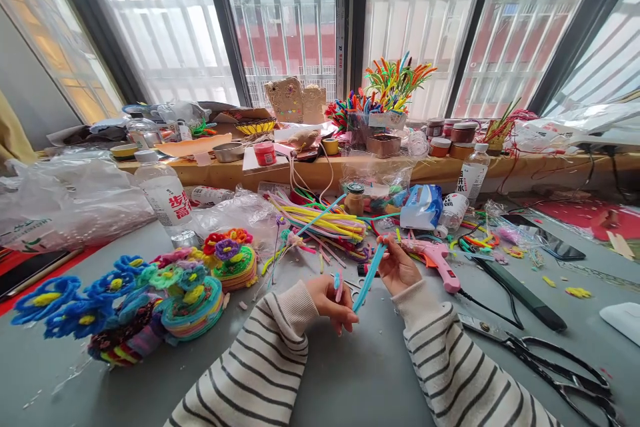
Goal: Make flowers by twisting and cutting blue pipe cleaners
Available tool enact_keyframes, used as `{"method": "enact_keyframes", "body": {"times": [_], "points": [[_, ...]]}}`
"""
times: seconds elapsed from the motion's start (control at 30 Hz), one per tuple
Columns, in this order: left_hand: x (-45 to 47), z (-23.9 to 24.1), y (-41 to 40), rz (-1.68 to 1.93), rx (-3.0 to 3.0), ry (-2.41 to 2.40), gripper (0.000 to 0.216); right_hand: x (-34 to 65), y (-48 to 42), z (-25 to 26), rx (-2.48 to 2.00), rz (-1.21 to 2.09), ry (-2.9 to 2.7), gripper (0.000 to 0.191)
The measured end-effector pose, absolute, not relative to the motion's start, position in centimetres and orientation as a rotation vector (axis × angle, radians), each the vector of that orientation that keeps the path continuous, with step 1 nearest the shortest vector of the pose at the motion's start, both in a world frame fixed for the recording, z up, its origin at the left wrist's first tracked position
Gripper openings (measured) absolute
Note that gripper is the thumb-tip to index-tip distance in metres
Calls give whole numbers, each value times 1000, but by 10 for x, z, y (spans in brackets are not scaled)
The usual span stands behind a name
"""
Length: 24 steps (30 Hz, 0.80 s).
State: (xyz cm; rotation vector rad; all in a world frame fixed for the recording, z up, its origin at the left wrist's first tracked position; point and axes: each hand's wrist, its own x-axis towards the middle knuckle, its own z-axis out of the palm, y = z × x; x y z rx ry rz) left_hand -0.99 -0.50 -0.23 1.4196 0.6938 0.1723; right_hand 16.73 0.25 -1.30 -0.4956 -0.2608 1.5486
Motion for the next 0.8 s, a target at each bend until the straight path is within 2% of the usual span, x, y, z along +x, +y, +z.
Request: {"method": "enact_keyframes", "body": {"times": [0.23,0.4,0.57,0.63,0.7,0.8], "points": [[-8,2,-3,406,1155,693,40,151,-5,-16,-548,1661,-457,14],[-1,2,-7,353,1099,791,34,140,-10,-18,-623,1692,-546,17],[-6,3,-4,402,1146,825,30,140,-8,-18,-716,1581,-578,19],[-15,8,1,550,1123,815,31,140,-8,-19,-748,1532,-653,22],[-24,15,7,844,1103,757,30,137,-9,-21,-809,1472,-849,22],[-35,23,14,1241,1035,721,32,130,-13,-26,-947,1203,-1323,19]]}}
